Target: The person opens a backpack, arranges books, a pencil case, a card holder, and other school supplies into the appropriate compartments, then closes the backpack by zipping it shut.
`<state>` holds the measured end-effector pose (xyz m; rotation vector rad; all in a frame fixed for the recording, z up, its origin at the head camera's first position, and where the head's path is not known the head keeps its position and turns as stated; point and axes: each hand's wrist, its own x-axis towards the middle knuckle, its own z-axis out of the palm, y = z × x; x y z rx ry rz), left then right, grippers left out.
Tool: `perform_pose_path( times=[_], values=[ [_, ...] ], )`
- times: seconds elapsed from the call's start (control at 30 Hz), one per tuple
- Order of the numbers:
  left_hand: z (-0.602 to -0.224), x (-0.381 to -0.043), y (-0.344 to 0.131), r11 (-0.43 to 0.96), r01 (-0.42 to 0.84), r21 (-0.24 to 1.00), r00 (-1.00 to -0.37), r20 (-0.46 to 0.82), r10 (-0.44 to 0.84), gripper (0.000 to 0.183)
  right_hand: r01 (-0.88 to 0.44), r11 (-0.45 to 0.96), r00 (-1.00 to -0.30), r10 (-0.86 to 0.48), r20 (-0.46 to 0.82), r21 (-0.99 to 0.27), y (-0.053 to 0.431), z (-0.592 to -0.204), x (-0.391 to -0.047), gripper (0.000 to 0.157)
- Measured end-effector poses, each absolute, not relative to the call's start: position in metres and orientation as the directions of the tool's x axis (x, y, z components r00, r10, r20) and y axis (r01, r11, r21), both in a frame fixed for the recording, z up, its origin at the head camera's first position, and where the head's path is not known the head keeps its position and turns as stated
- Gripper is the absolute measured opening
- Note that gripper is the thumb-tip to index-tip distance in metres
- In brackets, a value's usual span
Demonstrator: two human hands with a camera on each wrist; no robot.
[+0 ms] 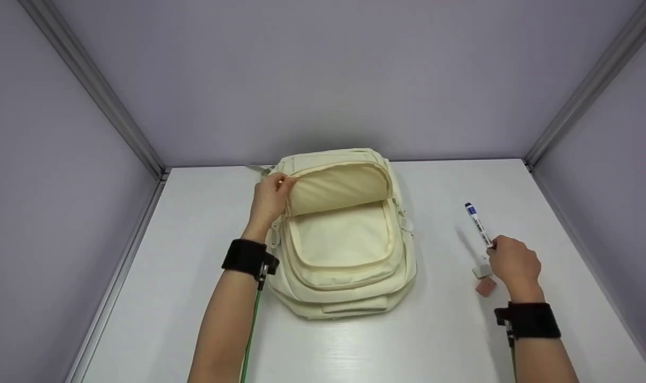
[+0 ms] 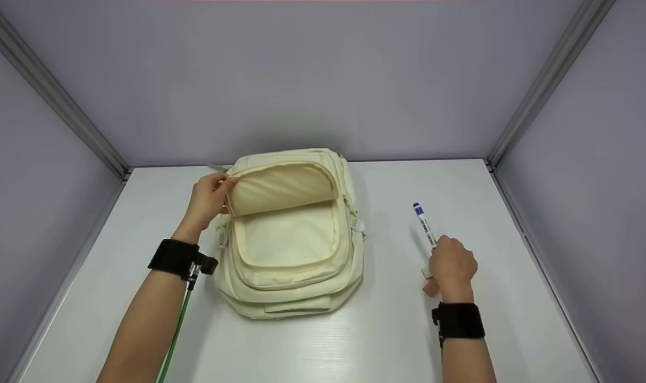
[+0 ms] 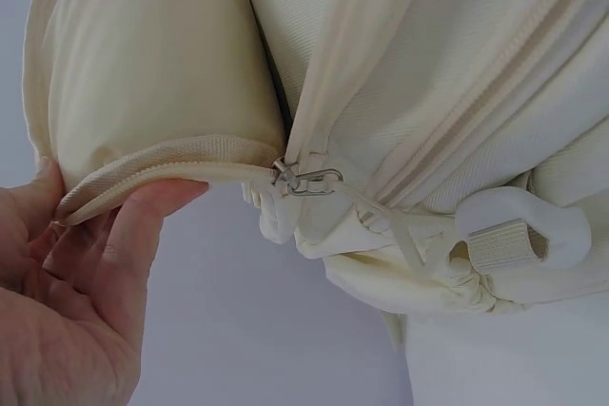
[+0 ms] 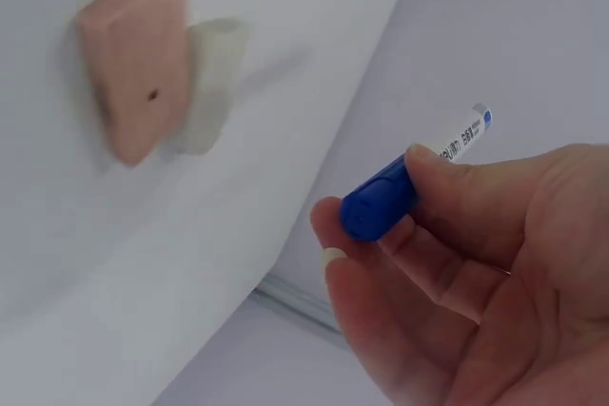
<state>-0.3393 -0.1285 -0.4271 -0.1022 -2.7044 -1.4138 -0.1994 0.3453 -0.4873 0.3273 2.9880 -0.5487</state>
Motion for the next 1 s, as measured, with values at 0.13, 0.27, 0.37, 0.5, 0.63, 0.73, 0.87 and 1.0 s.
perform_pose_path(
  times=[0.13, 0.27, 0.37, 0.5, 0.63, 0.73, 0.87, 1.0],
  values=[
    [-0.427, -0.341, -0.127, 0.594, 0.118, 0.796, -0.989, 0.145, 0.002, 0.030, 0.139, 0.923, -0.990, 0.130, -0.050, -0.360, 0.324, -0.477, -0.204, 0.020],
    [-0.427, -0.343, -0.126, 0.613, 0.150, 0.776, -0.980, 0.197, -0.010, 0.031, 0.074, 0.919, -0.997, 0.076, -0.011, -0.387, 0.303, -0.468, -0.208, 0.020],
    [-0.426, -0.343, -0.124, 0.624, 0.157, 0.766, -0.975, 0.220, -0.026, 0.031, 0.029, 0.913, -1.000, 0.030, -0.002, -0.407, 0.286, -0.464, -0.212, 0.020],
    [-0.424, -0.344, -0.120, 0.645, 0.145, 0.751, -0.968, 0.242, -0.064, 0.033, -0.054, 0.905, -0.998, -0.064, -0.009, -0.423, 0.263, -0.463, -0.218, 0.017],
    [-0.423, -0.344, -0.116, 0.669, 0.142, 0.730, -0.956, 0.276, -0.098, 0.034, -0.129, 0.886, -0.987, -0.158, -0.030, -0.446, 0.242, -0.464, -0.223, 0.013],
    [-0.423, -0.343, -0.113, 0.669, 0.153, 0.728, -0.948, 0.300, -0.109, 0.033, -0.158, 0.870, -0.979, -0.200, -0.041, -0.468, 0.227, -0.464, -0.225, 0.010],
    [-0.422, -0.343, -0.112, 0.659, 0.172, 0.732, -0.937, 0.328, -0.119, 0.031, -0.169, 0.847, -0.973, -0.224, -0.051, -0.504, 0.209, -0.462, -0.231, 0.011],
    [-0.422, -0.343, -0.112, 0.653, 0.177, 0.736, -0.933, 0.337, -0.127, 0.030, -0.153, 0.823, -0.972, -0.226, -0.068, -0.547, 0.195, -0.461, -0.238, 0.013]
  ],
)
